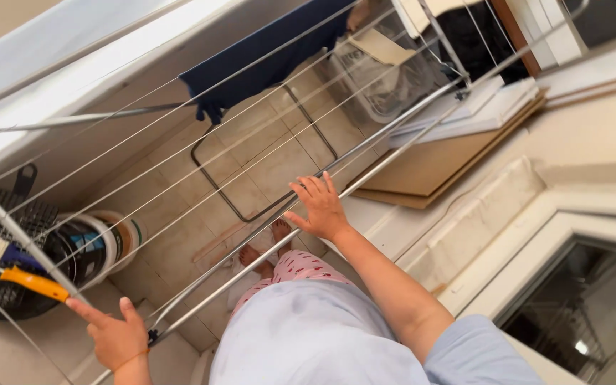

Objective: Hanging various items of laundry, including towels, shirts, and underwear, on a drying rack on a balcony.

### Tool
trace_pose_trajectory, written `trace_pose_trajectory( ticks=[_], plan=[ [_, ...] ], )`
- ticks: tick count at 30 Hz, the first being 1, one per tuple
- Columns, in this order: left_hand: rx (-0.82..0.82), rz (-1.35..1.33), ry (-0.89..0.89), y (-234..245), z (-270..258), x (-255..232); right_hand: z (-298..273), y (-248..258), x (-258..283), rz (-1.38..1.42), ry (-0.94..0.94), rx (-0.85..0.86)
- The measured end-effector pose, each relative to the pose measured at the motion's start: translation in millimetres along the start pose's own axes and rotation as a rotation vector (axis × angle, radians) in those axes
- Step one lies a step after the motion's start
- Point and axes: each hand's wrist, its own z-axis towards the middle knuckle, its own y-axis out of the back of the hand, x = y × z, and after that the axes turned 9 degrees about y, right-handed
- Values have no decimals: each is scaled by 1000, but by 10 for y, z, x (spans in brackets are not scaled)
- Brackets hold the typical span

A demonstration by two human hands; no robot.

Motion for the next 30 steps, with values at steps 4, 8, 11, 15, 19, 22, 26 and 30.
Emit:
trace_pose_trajectory(
  ticks=[4, 8, 11, 15, 19, 22, 26, 30],
  plan=[
    [-256, 56, -141, -194, 119, 20, -89, 54, 23, 47, 0, -23],
    [-236, -2, -245, -80, -41, -427, -254, 31, 11, 60, -52, -115],
    [-178, 35, -272, -137, -52, -602, -370, 38, -10, 50, -131, -202],
    [-123, -2, -354, -109, -171, -834, -458, 107, -19, 34, -197, -252],
    [-69, -100, -486, -60, -308, -1002, -583, 239, 104, 20, -257, -286],
    [-59, -144, -664, -5, -363, -1117, -697, 355, 368, 0, -333, -333],
    [15, -113, -864, 170, -558, -1357, -1002, 361, 723, -31, -443, -417],
    [143, -142, -1141, 217, -930, -1552, -1346, 462, 1096, -45, -565, -460]
  ],
)
